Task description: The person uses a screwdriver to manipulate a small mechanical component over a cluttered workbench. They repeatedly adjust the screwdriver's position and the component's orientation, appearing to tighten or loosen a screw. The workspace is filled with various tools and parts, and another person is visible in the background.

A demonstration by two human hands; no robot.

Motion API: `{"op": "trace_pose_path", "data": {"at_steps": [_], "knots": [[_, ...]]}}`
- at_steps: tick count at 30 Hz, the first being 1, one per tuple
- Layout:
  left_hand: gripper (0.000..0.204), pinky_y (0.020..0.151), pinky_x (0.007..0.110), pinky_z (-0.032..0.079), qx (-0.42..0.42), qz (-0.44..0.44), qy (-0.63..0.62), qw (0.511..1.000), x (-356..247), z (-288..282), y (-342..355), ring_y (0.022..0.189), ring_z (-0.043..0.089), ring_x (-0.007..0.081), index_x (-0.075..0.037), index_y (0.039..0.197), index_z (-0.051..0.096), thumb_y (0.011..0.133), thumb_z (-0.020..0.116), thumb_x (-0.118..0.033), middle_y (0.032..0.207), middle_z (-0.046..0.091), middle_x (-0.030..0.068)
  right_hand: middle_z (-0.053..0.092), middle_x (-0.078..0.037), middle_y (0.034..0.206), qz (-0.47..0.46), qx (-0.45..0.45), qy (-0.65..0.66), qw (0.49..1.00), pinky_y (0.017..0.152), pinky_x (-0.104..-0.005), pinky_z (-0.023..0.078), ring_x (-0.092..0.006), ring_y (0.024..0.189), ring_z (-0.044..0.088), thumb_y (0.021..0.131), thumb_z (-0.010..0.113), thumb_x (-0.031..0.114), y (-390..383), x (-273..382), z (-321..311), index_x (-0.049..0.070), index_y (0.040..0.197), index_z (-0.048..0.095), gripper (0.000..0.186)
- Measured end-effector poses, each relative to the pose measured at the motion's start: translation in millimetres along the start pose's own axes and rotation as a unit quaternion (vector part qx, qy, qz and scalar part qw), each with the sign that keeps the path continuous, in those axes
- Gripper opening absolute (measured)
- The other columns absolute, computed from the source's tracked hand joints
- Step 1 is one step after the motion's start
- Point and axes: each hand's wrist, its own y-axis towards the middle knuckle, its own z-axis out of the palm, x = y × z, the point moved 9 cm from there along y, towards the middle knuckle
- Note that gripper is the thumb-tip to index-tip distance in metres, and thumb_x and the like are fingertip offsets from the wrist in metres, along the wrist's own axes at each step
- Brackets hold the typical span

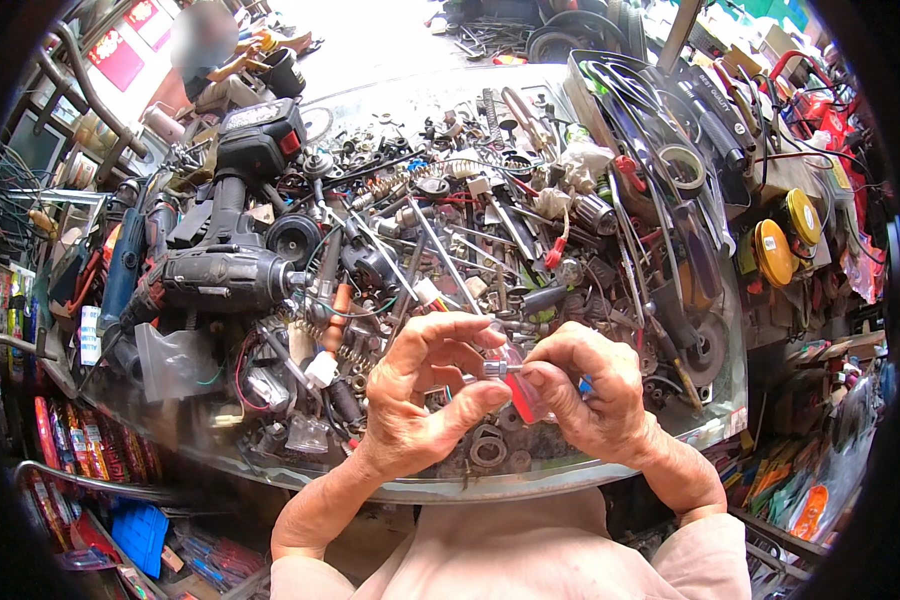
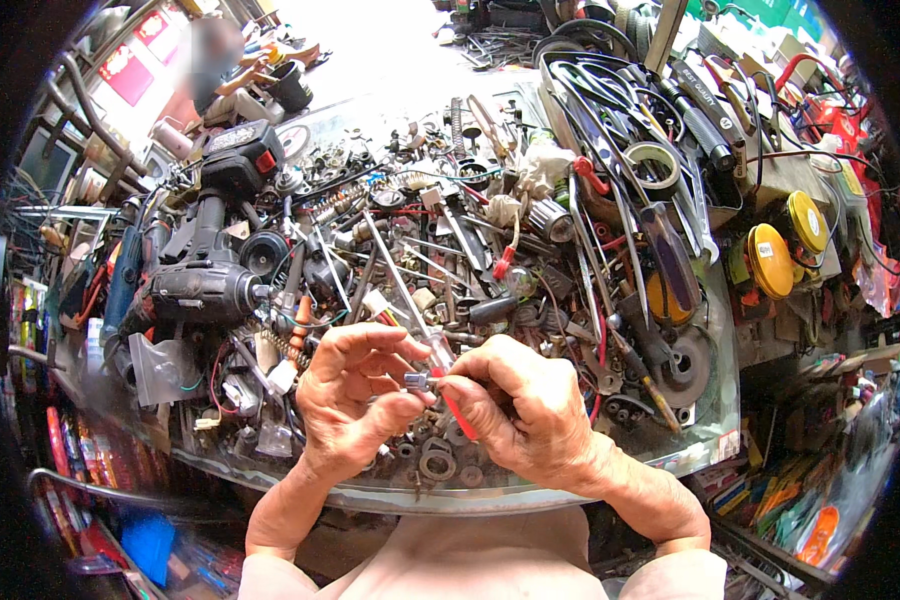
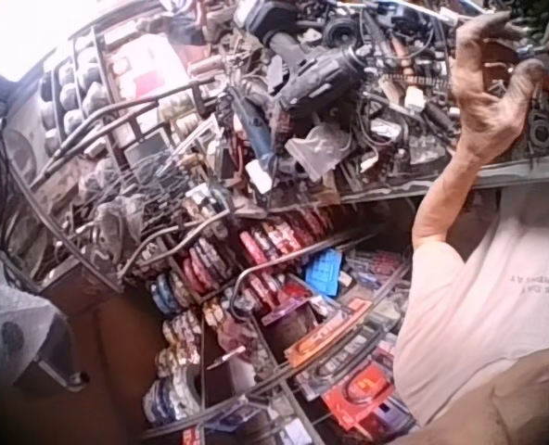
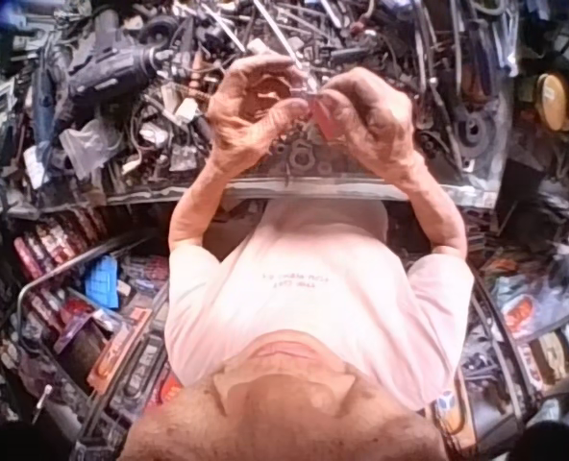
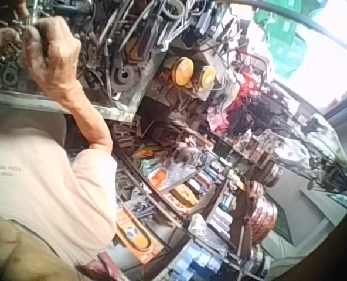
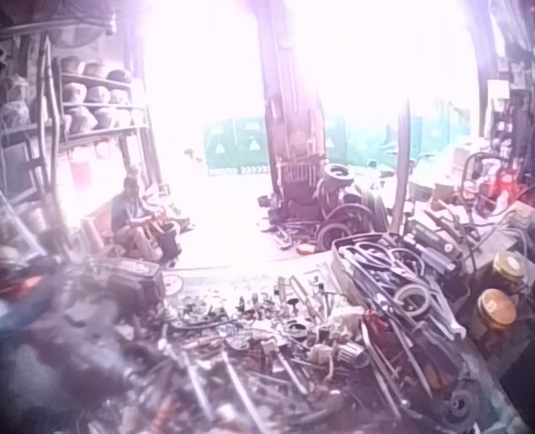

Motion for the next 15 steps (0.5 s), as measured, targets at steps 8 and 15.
{"op": "trace_pose_path", "data": {"at_steps": [8,15], "knots": [[0.03,0.059,0.02,0.05,0.028,-0.084,-0.062,0.994,12,1,-2,0.071,0.061,0.0094,-0.001,0.113,0.052,0.086,0.063,-0.007,0.086,0.063,0.0066,0.055,-0.008,0.069,-0.006,0.011,-0.018,1.0,0.047,-0.0256,0.043,-0.0142,0.05,0.055,0.085,0.064,0.011,-1,-1,1,-0.001,0.088,0.06,0.013],[0.019,0.059,0.021,0.051,0.039,-0.013,-0.018,0.999,6,4,0,0.067,0.061,0.0094,0.002,0.101,0.061,0.083,0.066,-0.005,0.086,0.063,0.0067,0.055,-0.008,0.069,-0.002,-0.001,-0.005,1.0,0.047,-0.0253,0.043,-0.014,0.05,0.054,0.084,0.065,0.01,0,0,-2,-0.001,0.089,0.06,0.013]]}}
